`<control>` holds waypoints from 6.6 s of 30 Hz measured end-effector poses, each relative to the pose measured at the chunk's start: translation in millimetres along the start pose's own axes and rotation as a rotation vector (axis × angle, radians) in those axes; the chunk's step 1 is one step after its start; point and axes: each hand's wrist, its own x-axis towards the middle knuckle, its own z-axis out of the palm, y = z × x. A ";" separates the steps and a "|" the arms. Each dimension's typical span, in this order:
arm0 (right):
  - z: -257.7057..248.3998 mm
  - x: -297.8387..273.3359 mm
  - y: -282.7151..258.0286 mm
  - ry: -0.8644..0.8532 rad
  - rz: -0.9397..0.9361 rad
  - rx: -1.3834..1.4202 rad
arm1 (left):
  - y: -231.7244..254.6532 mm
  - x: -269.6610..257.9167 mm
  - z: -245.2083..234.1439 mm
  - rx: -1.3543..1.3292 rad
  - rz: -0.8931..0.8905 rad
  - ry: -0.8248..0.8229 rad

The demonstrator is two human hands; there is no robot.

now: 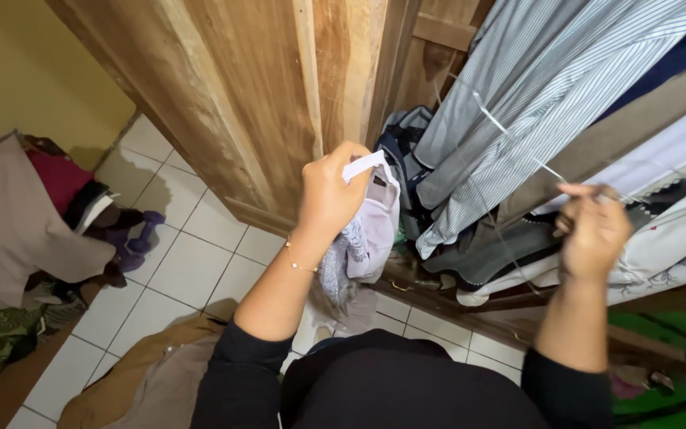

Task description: The person picks up various clothes from a pile on the floor, places them onto hangers, and hangs them inside a wooden wardrobe.

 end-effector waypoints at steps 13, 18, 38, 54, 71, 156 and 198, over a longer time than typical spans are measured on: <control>17.9 -31.5 -21.3 -0.103 -0.178 0.625 | 13.4 -6.0 3.7 0.028 -0.009 0.003; 59.8 -15.0 -11.4 0.050 -0.221 0.809 | 9.5 -14.3 18.2 0.041 -0.146 -0.066; 125.6 -7.3 37.0 -0.189 0.173 1.168 | -71.8 -39.1 19.6 -0.835 -0.595 -0.207; 139.8 -10.5 72.3 -0.456 0.115 -0.178 | -108.0 -34.9 -25.6 -0.766 -0.696 -0.225; 129.5 -26.5 94.3 -0.506 0.210 -0.237 | -92.8 -51.3 -75.8 -1.256 -0.771 -0.426; 116.0 -39.1 42.5 -0.520 -0.286 -0.365 | -122.7 -144.8 -77.6 -1.040 -1.044 -0.194; 191.4 -36.7 -20.9 -0.734 -0.354 -0.349 | -12.9 -53.5 -57.9 0.792 0.391 -0.093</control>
